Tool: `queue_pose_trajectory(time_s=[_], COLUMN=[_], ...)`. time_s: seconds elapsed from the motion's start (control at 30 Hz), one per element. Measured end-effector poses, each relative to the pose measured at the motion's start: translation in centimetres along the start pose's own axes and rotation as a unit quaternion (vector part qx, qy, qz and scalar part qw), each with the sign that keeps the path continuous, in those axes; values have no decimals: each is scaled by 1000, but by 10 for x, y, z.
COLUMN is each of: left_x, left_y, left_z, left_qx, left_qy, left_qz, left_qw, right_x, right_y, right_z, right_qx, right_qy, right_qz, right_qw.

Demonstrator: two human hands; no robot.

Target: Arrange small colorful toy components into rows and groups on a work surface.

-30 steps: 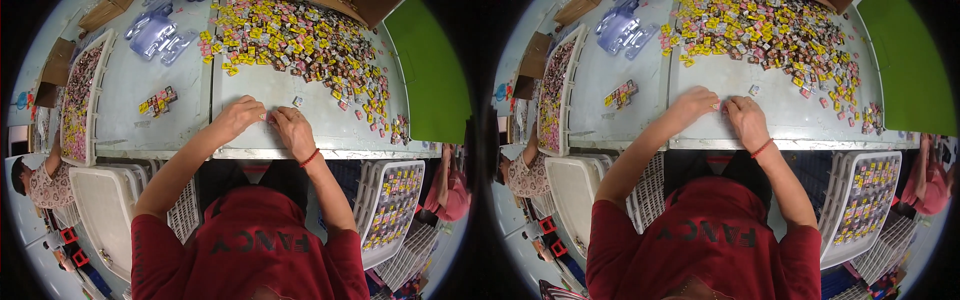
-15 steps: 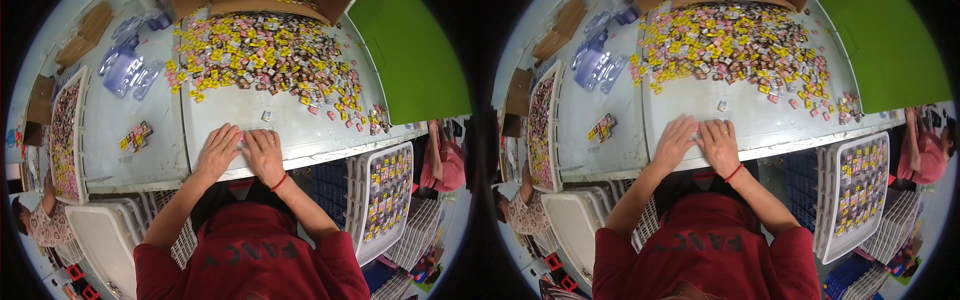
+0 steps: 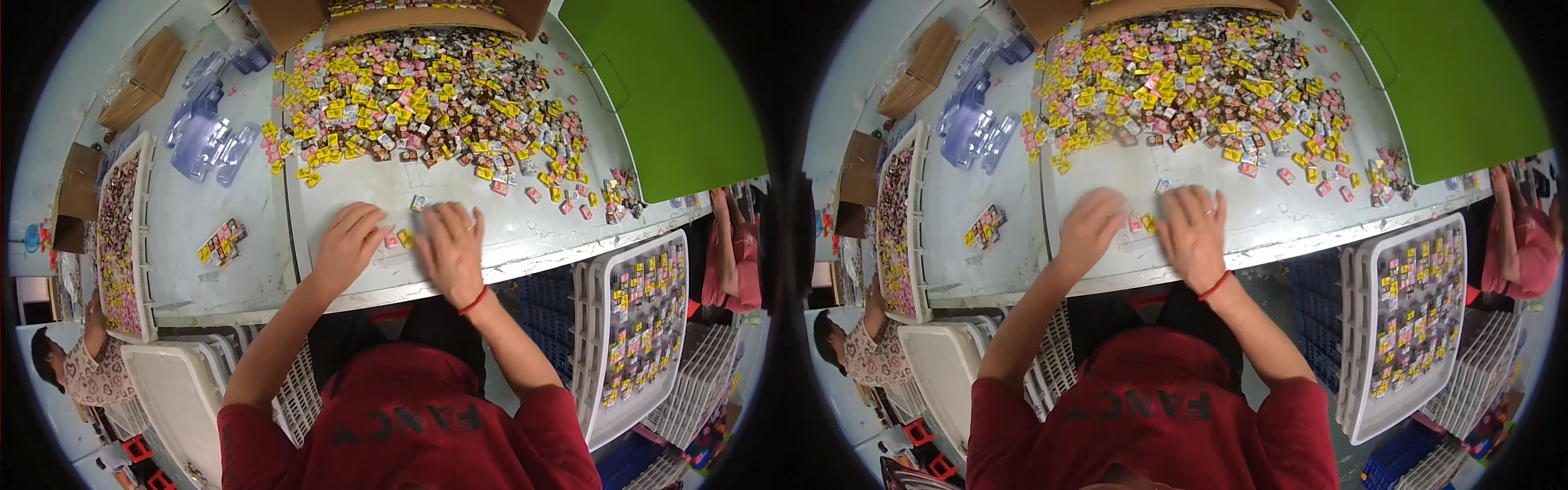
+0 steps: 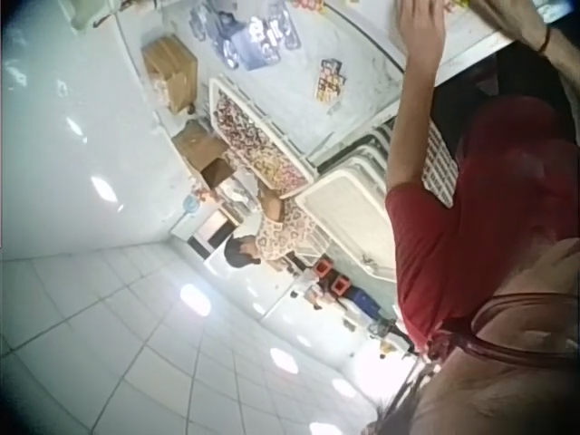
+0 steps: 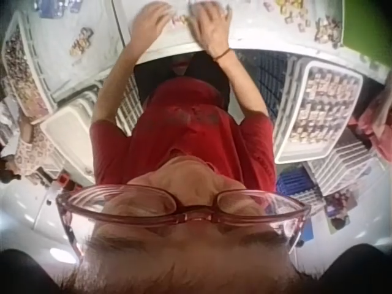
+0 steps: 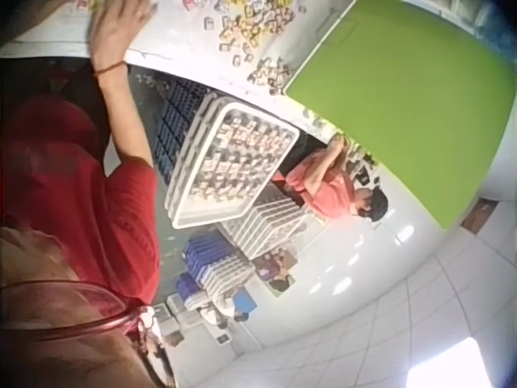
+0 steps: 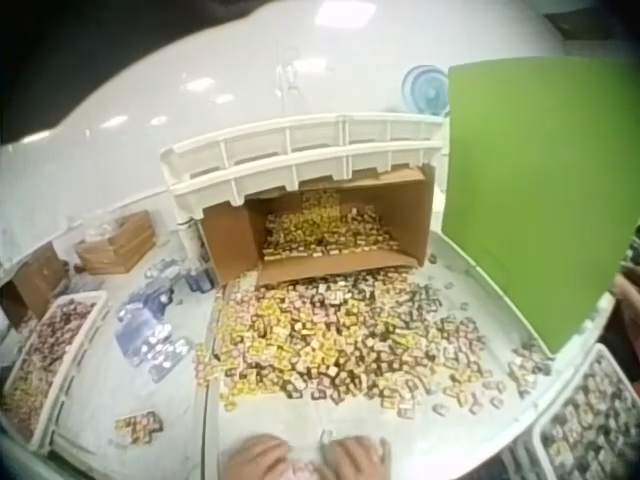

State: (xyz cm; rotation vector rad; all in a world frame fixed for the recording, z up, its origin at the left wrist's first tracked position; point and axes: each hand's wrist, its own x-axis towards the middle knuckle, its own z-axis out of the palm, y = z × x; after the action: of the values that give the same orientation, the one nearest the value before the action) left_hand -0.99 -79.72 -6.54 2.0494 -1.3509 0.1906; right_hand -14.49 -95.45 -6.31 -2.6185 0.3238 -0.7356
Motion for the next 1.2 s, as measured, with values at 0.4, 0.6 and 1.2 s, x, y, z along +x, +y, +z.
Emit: queue_pose_trajectory(time_s=[0.4, 0.6, 1.2], left_x=[96, 90, 81], left_y=[-11, -9, -2], left_z=[79, 65, 53], left_qx=[94, 57, -43], left_qy=[-1, 10, -81], left_qz=[37, 75, 22], left_qw=[995, 996, 996], right_x=[61, 65, 56], right_y=[72, 66, 183], right_z=[0, 24, -50], right_qx=[-137, -183, -191], right_qy=[117, 51, 92], right_qz=[35, 33, 176], right_qw=[983, 981, 961])
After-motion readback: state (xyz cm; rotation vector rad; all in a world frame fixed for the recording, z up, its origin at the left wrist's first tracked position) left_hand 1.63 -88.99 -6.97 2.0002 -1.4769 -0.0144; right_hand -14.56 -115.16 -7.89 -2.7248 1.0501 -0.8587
